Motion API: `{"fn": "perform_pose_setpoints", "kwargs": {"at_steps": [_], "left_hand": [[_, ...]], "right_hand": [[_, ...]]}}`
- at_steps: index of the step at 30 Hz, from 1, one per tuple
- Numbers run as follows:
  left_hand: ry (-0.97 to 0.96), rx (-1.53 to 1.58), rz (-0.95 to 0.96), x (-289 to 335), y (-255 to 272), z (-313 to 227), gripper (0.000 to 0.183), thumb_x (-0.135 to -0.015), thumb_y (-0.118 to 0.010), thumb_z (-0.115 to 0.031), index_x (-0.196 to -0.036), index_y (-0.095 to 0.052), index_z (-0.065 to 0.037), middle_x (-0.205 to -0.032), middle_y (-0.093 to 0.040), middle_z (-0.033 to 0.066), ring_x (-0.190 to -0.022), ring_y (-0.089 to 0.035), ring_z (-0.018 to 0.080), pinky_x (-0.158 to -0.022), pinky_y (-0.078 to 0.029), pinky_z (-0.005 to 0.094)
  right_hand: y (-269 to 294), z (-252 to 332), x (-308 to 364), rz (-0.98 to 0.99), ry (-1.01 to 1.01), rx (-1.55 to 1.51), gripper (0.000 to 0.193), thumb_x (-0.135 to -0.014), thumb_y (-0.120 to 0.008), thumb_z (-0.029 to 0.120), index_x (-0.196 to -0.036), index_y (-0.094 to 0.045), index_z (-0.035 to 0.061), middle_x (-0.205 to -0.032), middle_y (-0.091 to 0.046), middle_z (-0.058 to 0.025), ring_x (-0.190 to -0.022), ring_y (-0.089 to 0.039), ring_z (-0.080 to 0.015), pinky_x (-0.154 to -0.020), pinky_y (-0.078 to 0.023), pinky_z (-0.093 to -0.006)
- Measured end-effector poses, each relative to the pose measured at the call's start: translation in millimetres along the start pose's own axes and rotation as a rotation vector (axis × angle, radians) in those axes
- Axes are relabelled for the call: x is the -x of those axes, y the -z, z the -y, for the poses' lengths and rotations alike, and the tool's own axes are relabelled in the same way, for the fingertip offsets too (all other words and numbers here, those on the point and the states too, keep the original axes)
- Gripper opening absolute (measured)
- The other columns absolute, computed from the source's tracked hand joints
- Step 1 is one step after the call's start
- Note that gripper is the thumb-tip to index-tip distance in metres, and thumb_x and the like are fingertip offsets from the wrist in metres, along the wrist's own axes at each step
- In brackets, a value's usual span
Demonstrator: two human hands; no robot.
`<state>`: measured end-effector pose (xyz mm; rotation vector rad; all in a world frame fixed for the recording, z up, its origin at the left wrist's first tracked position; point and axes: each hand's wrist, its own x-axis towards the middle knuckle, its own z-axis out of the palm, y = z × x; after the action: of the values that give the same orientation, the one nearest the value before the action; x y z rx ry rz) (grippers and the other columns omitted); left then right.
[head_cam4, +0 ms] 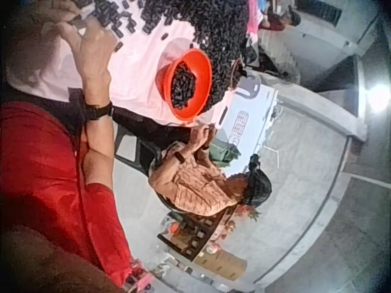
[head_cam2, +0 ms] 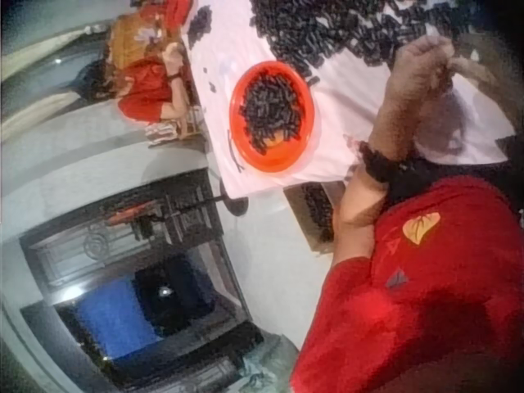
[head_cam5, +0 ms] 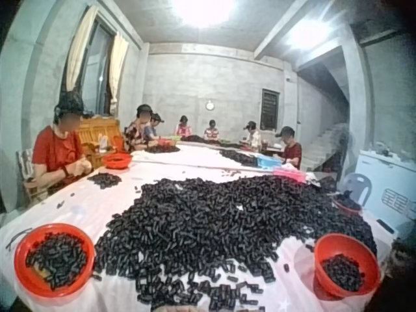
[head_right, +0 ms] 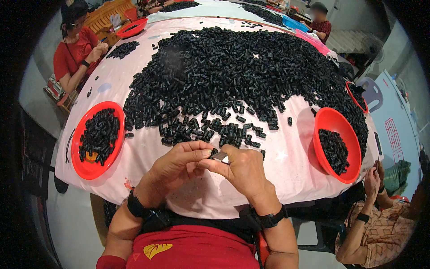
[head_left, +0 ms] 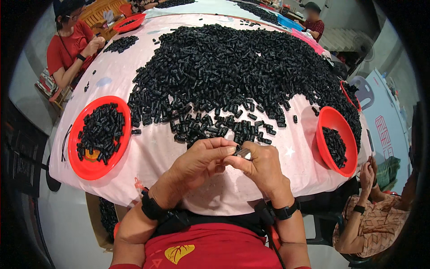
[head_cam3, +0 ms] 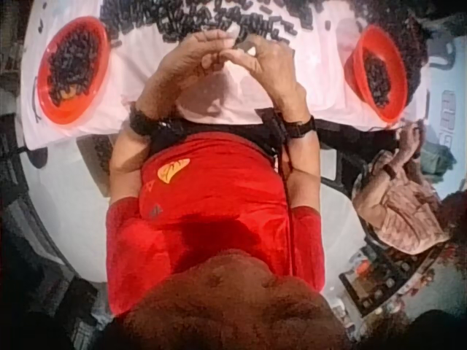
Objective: Manually assembling small black plastic components at a workshop table.
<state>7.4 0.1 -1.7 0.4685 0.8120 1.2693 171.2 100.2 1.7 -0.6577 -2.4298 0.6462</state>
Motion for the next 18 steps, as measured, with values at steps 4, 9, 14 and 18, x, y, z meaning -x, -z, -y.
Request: {"fn": "perform_pose_setpoints", "kwargs": {"at_steps": [4,9,14,18], "left_hand": [[-0.034,0.007,0.002,1.6,-1.4,-2.4,0.019,-0.09,-0.064,-0.019,-0.107,-0.061,-0.01,-0.086,-0.06,-0.005,-0.075,-0.055,0.0028,-0.066,-0.042,0.0188],[-0.055,0.026,0.0,1.1,-3.2,-1.5,0.018,-0.09,-0.064,-0.02,-0.105,-0.062,-0.01,-0.084,-0.06,-0.0053,-0.074,-0.055,0.0027,-0.064,-0.041,0.019],[-0.058,-0.008,-0.018,0.6,-3.7,-3.8,0.018,-0.088,-0.067,-0.02,-0.102,-0.063,-0.011,-0.082,-0.059,-0.0059,-0.07,-0.052,0.0032,-0.064,-0.041,0.019],[-0.003,0.022,-0.01,3.4,0.0,-11.5,0.017,-0.087,-0.068,-0.021,-0.1,-0.063,-0.011,-0.082,-0.059,-0.006,-0.07,-0.052,0.0038,-0.064,-0.041,0.0192]], "right_hand": [[-3.5,0.8,-0.2,-0.054,0.023,0.027,0.049,-0.076,-0.069,0.054,-0.071,-0.063,0.0051,-0.049,-0.055,-0.0116,-0.046,-0.059,-0.0291,-0.042,-0.044,-0.0357],[-5.3,0.0,0.0,-0.039,0.035,-0.013,0.047,-0.075,-0.071,0.052,-0.07,-0.063,0.006,-0.05,-0.056,-0.0109,-0.046,-0.059,-0.0293,-0.043,-0.044,-0.0354],[3.6,8.7,1.7,-0.046,-0.011,-0.17,0.035,-0.076,-0.076,0.036,-0.083,-0.063,0.0044,-0.066,-0.063,-0.0097,-0.054,-0.064,-0.0217,-0.047,-0.048,-0.0304],[11.2,18.1,-0.6,-0.022,-0.047,-0.423,0.027,-0.079,-0.075,0.012,-0.101,-0.063,0.0034,-0.087,-0.068,-0.0067,-0.071,-0.067,-0.0111,-0.056,-0.052,-0.0229]]}}
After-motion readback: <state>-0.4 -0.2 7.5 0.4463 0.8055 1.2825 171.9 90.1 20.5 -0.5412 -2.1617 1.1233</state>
